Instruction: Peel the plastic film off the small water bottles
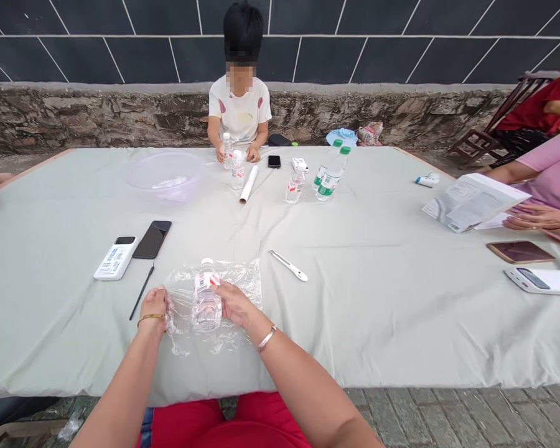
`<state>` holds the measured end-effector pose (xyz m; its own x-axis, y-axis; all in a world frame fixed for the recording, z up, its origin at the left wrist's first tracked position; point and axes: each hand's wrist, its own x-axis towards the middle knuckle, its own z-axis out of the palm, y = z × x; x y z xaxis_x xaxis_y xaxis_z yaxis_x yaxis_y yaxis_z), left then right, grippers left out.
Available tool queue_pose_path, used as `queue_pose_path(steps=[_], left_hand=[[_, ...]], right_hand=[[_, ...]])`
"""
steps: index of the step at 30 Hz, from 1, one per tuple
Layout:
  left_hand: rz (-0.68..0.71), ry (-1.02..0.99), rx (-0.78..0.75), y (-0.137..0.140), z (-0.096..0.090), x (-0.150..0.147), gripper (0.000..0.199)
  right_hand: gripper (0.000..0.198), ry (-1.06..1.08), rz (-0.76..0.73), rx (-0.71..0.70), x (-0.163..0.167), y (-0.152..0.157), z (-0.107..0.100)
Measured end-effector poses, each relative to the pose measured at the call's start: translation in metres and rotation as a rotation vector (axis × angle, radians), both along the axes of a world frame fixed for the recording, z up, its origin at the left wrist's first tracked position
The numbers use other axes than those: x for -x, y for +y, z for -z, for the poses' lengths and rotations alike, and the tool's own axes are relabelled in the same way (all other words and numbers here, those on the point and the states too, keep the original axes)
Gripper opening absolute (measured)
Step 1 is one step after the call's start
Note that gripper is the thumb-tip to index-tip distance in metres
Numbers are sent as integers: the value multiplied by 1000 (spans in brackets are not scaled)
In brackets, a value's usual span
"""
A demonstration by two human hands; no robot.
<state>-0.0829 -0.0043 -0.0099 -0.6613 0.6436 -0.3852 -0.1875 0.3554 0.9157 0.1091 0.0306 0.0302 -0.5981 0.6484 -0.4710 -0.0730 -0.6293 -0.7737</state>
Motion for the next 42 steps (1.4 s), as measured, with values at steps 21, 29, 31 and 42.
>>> queue_pose_path(steps=[21,29,31,42], left_hand=[[871,977,402,-14,-26,24,57],[1077,1369,480,-7,-63,21,24],[1041,1371,359,-10,-82,20,23],[998,291,29,-21,-123,40,21]], right_hand=[[84,-898,606,-921,-70,96,20],[84,-705,-153,-1356,-30,15,4],[109,-660,-415,-1396,-7,13,3],[33,-734,-383,-1430,9,9,-11]])
